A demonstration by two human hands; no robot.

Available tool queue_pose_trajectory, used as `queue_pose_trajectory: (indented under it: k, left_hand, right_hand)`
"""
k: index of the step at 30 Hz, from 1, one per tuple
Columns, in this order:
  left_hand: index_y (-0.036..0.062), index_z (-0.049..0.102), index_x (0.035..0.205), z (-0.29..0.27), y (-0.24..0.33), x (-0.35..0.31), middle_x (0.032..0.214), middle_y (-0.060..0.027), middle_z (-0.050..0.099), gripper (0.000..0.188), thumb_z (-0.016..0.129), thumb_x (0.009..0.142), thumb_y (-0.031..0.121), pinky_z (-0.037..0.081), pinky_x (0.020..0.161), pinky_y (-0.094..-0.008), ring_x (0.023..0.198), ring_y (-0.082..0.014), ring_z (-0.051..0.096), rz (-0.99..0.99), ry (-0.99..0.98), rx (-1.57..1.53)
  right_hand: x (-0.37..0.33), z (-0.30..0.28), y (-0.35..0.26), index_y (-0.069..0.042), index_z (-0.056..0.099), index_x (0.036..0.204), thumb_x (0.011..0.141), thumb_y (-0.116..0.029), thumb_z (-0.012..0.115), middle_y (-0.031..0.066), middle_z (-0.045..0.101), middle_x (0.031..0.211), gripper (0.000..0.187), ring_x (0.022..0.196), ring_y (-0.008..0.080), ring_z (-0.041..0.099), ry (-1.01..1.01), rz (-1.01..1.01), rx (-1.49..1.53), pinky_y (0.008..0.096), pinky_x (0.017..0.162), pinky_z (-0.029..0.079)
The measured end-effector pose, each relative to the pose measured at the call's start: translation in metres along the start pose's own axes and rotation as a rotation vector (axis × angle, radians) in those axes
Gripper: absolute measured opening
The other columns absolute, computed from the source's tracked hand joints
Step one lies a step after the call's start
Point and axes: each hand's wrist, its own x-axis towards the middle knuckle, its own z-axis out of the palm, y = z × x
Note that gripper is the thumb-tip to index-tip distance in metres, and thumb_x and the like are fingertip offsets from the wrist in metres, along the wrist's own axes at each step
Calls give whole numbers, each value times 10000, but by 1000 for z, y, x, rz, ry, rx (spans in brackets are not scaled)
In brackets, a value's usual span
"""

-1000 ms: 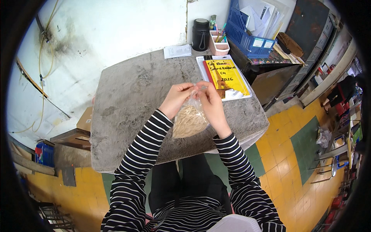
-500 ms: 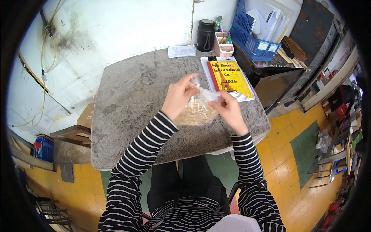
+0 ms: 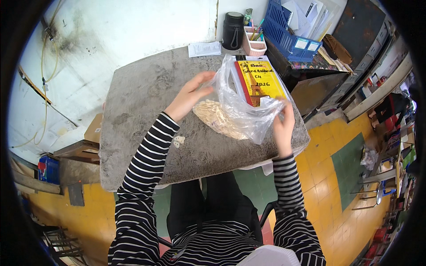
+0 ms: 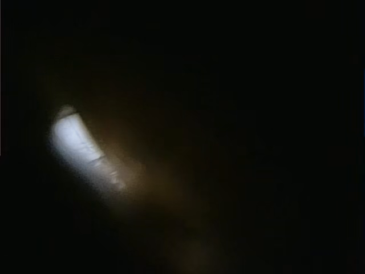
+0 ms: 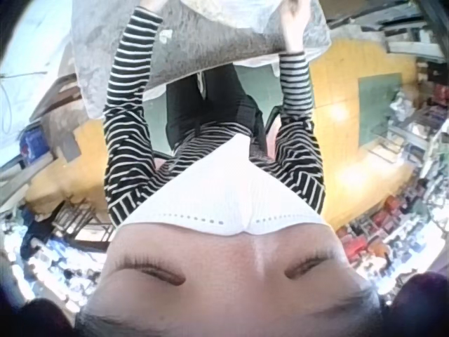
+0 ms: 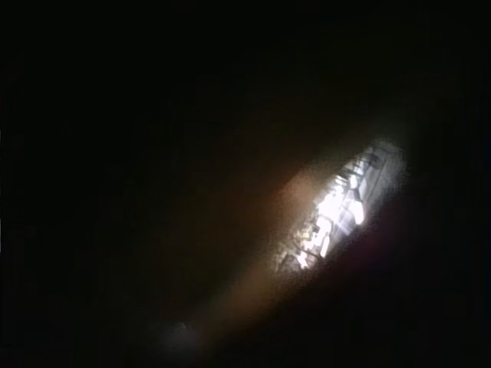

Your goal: The person sits at a table and repeatedly picks up small white circular pieces from a plastic bag, inspects them, and places them on a gray cloth. The person then gathers the pieces back into the bag and seals it.

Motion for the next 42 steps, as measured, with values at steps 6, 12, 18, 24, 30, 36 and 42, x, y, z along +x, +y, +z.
queue_pose_trajectory:
  k: [6,12,18,24,30,36,42]
  left_hand:
    - [13,536,1318,17,46,-2,1224,-114,550,626,738,863,393,395,1049,-394,1178,-252,515,261,113,635]
    - [34,544,1281,33,68,-7,1108,-101,561,502,729,857,231,483,824,-349,900,-208,580,186,238,556]
    - [21,536,1189,34,79,5,1091,-129,615,405,592,788,-10,474,638,-305,661,-163,580,168,207,335]
    - [36,540,1231,25,96,-7,1054,-73,640,426,579,812,-26,446,614,-236,654,-71,532,142,148,184]
    - [9,648,1032,3,86,-3,895,-22,640,171,620,864,26,440,634,-235,663,-71,521,147,217,449]
    - [4,670,995,-9,65,10,860,-31,641,212,641,920,200,454,767,-271,831,-114,585,79,354,155]
    - [71,542,1051,6,47,20,1337,-126,587,245,505,1019,311,283,1140,-371,1233,-218,506,120,179,-466]
  right_hand:
    - [19,8,67,-77,696,1116,869,-122,610,150,688,1154,266,1088,348,637,-358,-176,-446,448,980,490]
    - [46,-15,5,-12,674,1074,962,-129,564,119,720,944,196,838,202,707,-88,98,-27,304,716,531]
    - [72,-15,-119,44,602,1144,1032,-167,497,86,691,938,261,827,139,662,-490,149,430,285,757,524]
    - [90,39,-129,16,593,1220,945,-213,597,222,689,980,358,885,368,677,-1115,-92,-502,381,780,527]
    - [97,-7,-145,-29,515,1365,910,-217,648,235,674,1091,509,987,374,660,-844,-125,-342,399,861,505]
    - [80,-43,-111,-48,262,1549,853,-187,726,175,334,1572,848,1473,301,278,-406,-186,-202,385,1195,218]
    - [34,-3,-70,-15,177,1565,1032,-279,522,149,338,1571,688,1454,237,301,-543,110,501,356,1189,211]
